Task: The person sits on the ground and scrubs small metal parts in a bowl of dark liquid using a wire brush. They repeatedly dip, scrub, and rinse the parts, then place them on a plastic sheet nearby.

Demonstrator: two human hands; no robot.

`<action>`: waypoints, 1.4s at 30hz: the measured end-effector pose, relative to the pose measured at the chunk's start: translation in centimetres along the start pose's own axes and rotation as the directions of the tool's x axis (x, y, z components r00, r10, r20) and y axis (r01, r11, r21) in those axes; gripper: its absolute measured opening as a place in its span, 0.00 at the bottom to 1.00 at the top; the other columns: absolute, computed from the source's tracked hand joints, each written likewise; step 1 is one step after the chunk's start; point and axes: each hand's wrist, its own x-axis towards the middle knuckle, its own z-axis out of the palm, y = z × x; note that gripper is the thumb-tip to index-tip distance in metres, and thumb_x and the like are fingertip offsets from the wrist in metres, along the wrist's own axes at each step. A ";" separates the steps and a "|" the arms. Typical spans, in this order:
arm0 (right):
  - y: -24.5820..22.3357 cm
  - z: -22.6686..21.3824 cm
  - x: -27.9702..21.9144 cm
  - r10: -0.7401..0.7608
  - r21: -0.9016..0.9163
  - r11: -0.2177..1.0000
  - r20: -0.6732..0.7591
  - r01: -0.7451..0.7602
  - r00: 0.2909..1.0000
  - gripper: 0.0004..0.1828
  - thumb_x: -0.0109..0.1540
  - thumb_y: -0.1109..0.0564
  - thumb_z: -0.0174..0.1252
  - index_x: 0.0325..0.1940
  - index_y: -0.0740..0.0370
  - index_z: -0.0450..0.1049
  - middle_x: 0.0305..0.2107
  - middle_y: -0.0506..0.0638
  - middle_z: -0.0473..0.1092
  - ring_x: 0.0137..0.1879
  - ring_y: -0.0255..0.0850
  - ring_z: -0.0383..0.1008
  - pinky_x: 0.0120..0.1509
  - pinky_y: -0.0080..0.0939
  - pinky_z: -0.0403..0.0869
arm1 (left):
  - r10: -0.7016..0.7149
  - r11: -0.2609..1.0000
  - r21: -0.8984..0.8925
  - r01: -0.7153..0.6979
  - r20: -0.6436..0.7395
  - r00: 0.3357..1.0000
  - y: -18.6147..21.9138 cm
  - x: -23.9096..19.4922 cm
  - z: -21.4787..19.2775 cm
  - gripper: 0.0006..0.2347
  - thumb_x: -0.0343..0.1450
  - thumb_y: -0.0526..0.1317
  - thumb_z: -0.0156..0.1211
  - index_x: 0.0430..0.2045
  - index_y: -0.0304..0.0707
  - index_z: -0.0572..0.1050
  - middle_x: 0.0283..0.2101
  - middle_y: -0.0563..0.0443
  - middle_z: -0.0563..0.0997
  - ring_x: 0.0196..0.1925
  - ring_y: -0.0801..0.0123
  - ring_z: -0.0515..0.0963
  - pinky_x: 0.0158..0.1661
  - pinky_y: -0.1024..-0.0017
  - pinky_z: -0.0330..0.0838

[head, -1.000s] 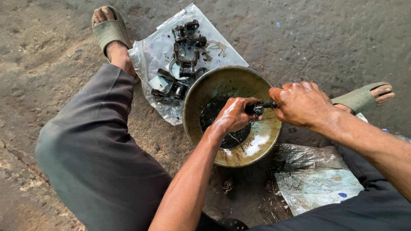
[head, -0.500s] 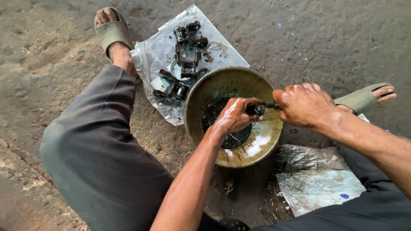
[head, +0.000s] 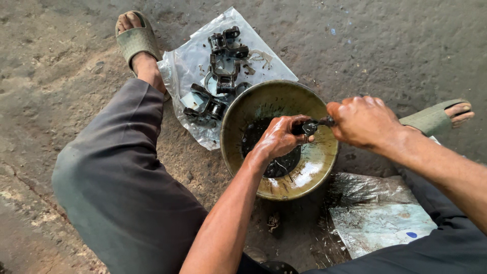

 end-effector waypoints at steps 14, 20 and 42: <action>3.7 1.2 0.9 0.249 0.337 0.906 0.063 -0.256 0.966 0.27 0.62 0.42 0.60 0.60 0.57 0.77 0.21 0.60 0.77 0.25 0.49 0.81 0.32 0.52 0.80 | 0.258 0.962 -0.031 -0.270 -0.209 0.943 3.9 -0.1 -0.8 0.20 0.68 0.38 0.72 0.52 0.37 0.73 0.46 0.43 0.86 0.45 0.61 0.87 0.44 0.65 0.80; 5.7 2.1 0.8 0.301 0.491 0.834 -0.022 -0.252 0.953 0.31 0.59 0.42 0.64 0.60 0.65 0.77 0.22 0.62 0.79 0.28 0.45 0.81 0.37 0.47 0.77 | 0.123 0.939 -0.273 -0.210 -0.304 0.945 3.7 0.5 -1.0 0.15 0.66 0.39 0.73 0.43 0.38 0.76 0.43 0.48 0.86 0.46 0.63 0.85 0.46 0.65 0.80; 0.3 -7.9 -1.0 0.102 0.928 0.287 0.217 -0.238 0.971 0.12 0.57 0.69 0.55 0.43 0.68 0.76 0.29 0.58 0.80 0.23 0.40 0.74 0.21 0.39 0.69 | -0.243 0.326 -0.942 -0.077 -0.162 0.956 2.3 0.4 0.5 0.07 0.71 0.33 0.59 0.40 0.44 0.72 0.38 0.49 0.83 0.40 0.65 0.83 0.39 0.65 0.80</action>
